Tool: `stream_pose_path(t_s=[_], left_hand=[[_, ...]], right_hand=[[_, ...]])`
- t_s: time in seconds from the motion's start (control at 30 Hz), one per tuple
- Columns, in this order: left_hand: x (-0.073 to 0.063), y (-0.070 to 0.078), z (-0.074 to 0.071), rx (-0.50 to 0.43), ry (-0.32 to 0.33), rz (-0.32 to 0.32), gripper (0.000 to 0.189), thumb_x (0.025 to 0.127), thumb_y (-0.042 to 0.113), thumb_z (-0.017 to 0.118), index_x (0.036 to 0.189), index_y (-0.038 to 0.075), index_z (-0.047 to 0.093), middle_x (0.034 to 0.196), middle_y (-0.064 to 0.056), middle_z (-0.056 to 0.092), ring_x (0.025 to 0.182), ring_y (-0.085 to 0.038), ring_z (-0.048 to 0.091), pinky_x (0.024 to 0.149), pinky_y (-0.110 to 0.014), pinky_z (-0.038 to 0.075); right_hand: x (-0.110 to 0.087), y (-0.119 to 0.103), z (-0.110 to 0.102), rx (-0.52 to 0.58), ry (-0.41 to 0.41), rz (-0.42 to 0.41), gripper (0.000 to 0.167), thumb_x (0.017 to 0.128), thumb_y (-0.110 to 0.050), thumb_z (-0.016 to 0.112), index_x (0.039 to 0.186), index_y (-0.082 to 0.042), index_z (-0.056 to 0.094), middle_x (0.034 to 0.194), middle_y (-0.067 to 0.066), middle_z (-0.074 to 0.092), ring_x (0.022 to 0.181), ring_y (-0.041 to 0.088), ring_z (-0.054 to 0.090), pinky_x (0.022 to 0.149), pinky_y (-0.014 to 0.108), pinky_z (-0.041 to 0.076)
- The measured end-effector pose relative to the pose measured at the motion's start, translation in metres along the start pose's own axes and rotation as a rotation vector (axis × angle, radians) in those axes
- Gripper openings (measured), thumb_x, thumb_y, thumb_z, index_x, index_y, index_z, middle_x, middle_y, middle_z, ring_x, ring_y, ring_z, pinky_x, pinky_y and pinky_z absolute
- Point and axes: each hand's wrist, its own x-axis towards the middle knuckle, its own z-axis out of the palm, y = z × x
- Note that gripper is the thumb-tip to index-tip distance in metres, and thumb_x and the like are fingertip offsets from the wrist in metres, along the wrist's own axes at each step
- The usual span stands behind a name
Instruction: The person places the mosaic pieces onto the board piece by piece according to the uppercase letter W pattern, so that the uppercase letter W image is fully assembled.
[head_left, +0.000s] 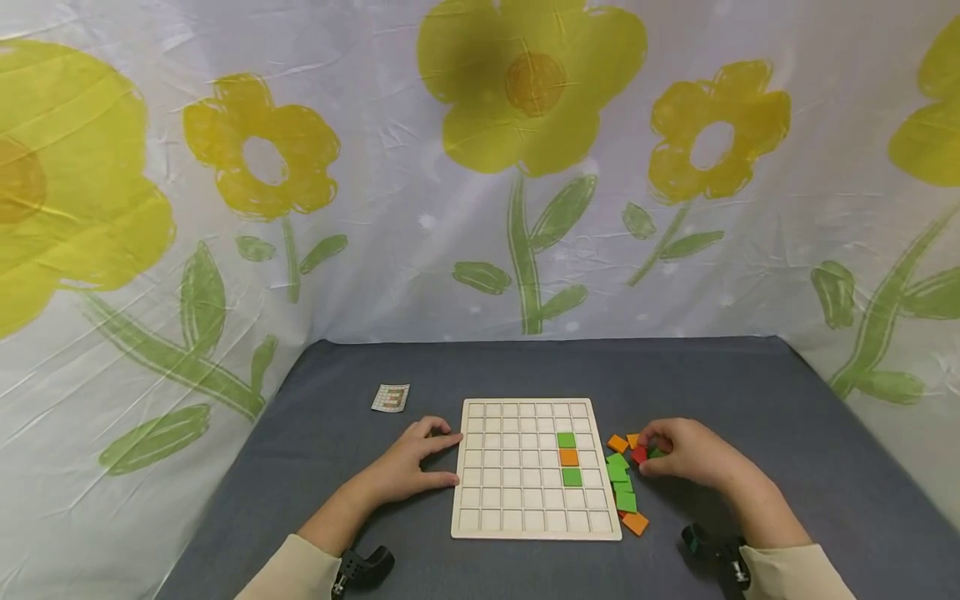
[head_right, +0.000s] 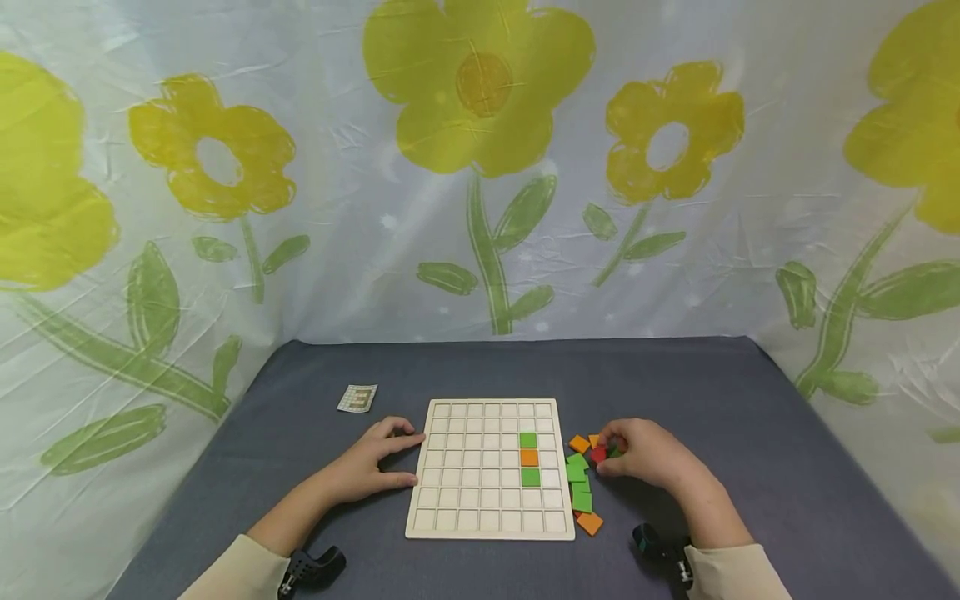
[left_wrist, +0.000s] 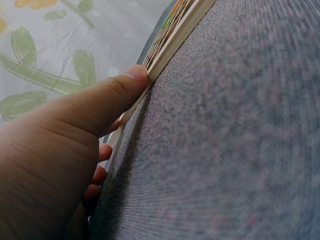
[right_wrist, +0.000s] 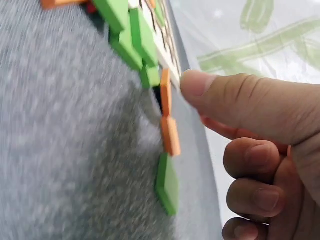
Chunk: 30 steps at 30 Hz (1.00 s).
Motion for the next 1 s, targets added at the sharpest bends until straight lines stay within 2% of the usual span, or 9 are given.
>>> stream_pose_path(t_s=[0.2, 0.37, 0.57, 0.73, 1.0], left_hand=[[-0.001, 0.000, -0.001, 0.001, -0.005, -0.005, 0.070, 0.091, 0.052, 0.076, 0.147, 0.014, 0.059, 0.138, -0.004, 0.046, 0.124, -0.022, 0.043, 0.102, -0.050, 0.040], [-0.001, 0.001, -0.001, 0.002, -0.009, -0.015, 0.071, 0.091, 0.053, 0.075, 0.148, 0.014, 0.059, 0.139, -0.004, 0.046, 0.125, -0.022, 0.043, 0.102, -0.051, 0.039], [-0.001, 0.000, 0.000, 0.015, -0.003, -0.010, 0.071, 0.090, 0.053, 0.075, 0.147, 0.014, 0.059, 0.140, -0.003, 0.046, 0.125, -0.023, 0.042, 0.102, -0.050, 0.040], [-0.001, 0.001, 0.000, 0.015, 0.003, -0.001, 0.070, 0.091, 0.053, 0.076, 0.147, 0.014, 0.060, 0.139, -0.003, 0.046, 0.125, -0.022, 0.043, 0.102, -0.050, 0.040], [0.000, -0.001, 0.000, 0.024, 0.004, -0.003, 0.071, 0.090, 0.054, 0.075, 0.147, 0.014, 0.060, 0.139, -0.003, 0.046, 0.125, -0.022, 0.043, 0.102, -0.050, 0.040]], right_hand=[[-0.002, -0.020, 0.002, -0.037, 0.065, -0.029, 0.030, 0.085, -0.026, 0.086, 0.106, -0.011, 0.073, 0.068, -0.001, 0.043, 0.060, 0.014, 0.041, 0.058, 0.032, 0.034], [-0.005, -0.042, 0.007, -0.039, 0.087, -0.057, 0.029, 0.084, -0.028, 0.087, 0.104, -0.013, 0.073, 0.066, -0.002, 0.045, 0.058, 0.014, 0.042, 0.055, 0.030, 0.034], [-0.008, -0.062, 0.018, -0.046, 0.065, -0.097, 0.027, 0.083, -0.035, 0.088, 0.095, -0.017, 0.071, 0.063, -0.006, 0.040, 0.056, 0.010, 0.037, 0.054, 0.028, 0.031], [-0.011, -0.076, 0.034, -0.068, 0.052, -0.126, 0.028, 0.080, -0.036, 0.089, 0.090, -0.018, 0.070, 0.062, -0.008, 0.042, 0.053, 0.005, 0.035, 0.052, 0.025, 0.029], [-0.013, -0.084, 0.054, -0.115, -0.018, -0.160, 0.025, 0.078, -0.035, 0.089, 0.081, -0.021, 0.068, 0.054, -0.013, 0.041, 0.049, 0.004, 0.036, 0.047, 0.025, 0.029]])
